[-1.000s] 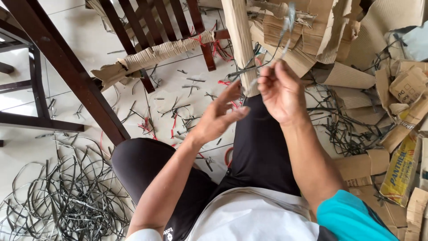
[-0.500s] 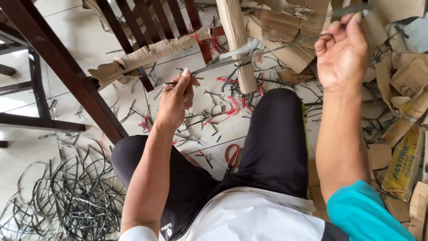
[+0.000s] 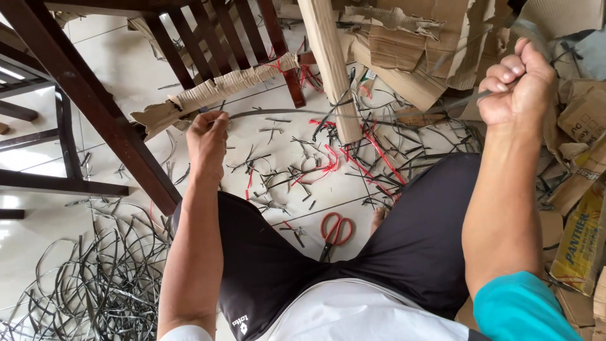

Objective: The person sits on the floor and ties black and red cords around a cylindrical cardboard roll. They use their hands to wrap and knot the cords, occasionally using scissors to trim the excess cord. The person repeats this process multiple times on the same roll.

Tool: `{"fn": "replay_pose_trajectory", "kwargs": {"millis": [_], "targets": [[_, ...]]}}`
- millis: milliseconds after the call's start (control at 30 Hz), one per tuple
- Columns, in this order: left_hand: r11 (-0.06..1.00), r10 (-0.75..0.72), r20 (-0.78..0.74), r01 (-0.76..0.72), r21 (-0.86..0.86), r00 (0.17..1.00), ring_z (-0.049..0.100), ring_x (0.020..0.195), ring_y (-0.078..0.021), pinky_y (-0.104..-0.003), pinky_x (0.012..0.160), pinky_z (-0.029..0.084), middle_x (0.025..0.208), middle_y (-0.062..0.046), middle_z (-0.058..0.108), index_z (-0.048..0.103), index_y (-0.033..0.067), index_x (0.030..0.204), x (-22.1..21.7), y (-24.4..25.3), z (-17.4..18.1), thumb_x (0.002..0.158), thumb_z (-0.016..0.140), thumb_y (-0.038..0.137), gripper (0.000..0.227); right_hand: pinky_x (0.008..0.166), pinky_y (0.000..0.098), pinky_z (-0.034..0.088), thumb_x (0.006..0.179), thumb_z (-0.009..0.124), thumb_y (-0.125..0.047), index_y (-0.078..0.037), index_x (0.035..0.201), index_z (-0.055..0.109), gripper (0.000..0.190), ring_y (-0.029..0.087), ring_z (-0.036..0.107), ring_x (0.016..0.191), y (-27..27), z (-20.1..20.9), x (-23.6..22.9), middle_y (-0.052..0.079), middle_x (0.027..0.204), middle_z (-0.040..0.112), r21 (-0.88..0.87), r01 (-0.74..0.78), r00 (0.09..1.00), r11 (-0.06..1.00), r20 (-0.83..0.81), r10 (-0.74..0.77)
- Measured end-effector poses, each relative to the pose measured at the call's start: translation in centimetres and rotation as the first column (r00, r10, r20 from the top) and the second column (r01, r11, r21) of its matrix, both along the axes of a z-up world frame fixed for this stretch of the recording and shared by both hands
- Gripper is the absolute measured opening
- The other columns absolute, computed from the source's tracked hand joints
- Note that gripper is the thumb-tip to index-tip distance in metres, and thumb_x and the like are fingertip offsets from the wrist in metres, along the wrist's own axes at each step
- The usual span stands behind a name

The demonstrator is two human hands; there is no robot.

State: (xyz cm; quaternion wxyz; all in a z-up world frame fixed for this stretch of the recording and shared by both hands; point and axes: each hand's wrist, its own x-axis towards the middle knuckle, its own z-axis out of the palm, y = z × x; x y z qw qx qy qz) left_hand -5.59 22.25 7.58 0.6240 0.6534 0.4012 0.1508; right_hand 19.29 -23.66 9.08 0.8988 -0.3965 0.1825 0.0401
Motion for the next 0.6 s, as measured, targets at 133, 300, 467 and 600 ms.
{"fn": "replay_pose_trajectory", "kwargs": {"millis": [133,300,467,600], "targets": [[0.982,-0.053,-0.146,0.078,0.170,0.988,0.037,0.050,-0.0029,-0.022,0.042,0.029,0.069,0.007,0.056,0.067,0.0153,0.111,0.7,-1.9,1.7,0.103,0.064,0.017,0.009,0.044,0.0167,0.020,0.098,0.061,-0.036,-0.023,0.097,0.068,0.015,0.002,0.034,0.050,0.2,1.6,-2.5,-0.012,0.066,0.044,-0.148,-0.029,1.000,0.989,-0.016,0.027],[0.664,-0.446,-0.247,0.503,0.553,0.860,0.065,0.116,-0.0282,-0.045,0.089,0.056,0.133,-0.013,0.067,0.069,0.0093,0.125,2.4,-6.6,6.0,0.101,0.057,0.039,0.040,0.039,0.0171,0.025,0.105,0.043,-0.057,-0.019,0.098,0.067,0.046,-0.001,0.037,0.049,4.6,5.3,-7.0,-0.013,0.063,0.046,-0.620,-0.197,0.934,0.759,0.116,0.337],[0.659,-0.727,-0.040,0.713,0.240,0.685,0.068,0.119,-0.0353,-0.049,0.105,0.050,0.123,-0.017,0.072,0.067,0.0121,0.134,3.8,-12.0,10.5,0.099,0.058,0.055,0.056,0.041,0.0208,0.035,0.113,0.049,-0.039,-0.004,0.090,0.070,0.046,0.012,0.043,0.044,10.6,3.9,-9.4,0.003,0.057,0.046,-0.823,-0.361,0.589,0.439,0.163,0.792],[0.599,-0.800,0.155,0.784,0.163,0.580,0.074,0.093,-0.0228,-0.040,0.094,0.052,0.091,-0.011,0.078,0.069,0.0044,0.126,7.1,-13.5,8.5,0.103,0.060,0.037,0.041,0.048,0.0320,0.043,0.110,0.050,-0.021,0.004,0.085,0.074,0.043,0.020,0.047,0.046,13.4,4.0,-12.0,0.012,0.059,0.057,-0.934,-0.314,0.263,0.170,0.086,0.961]]}}
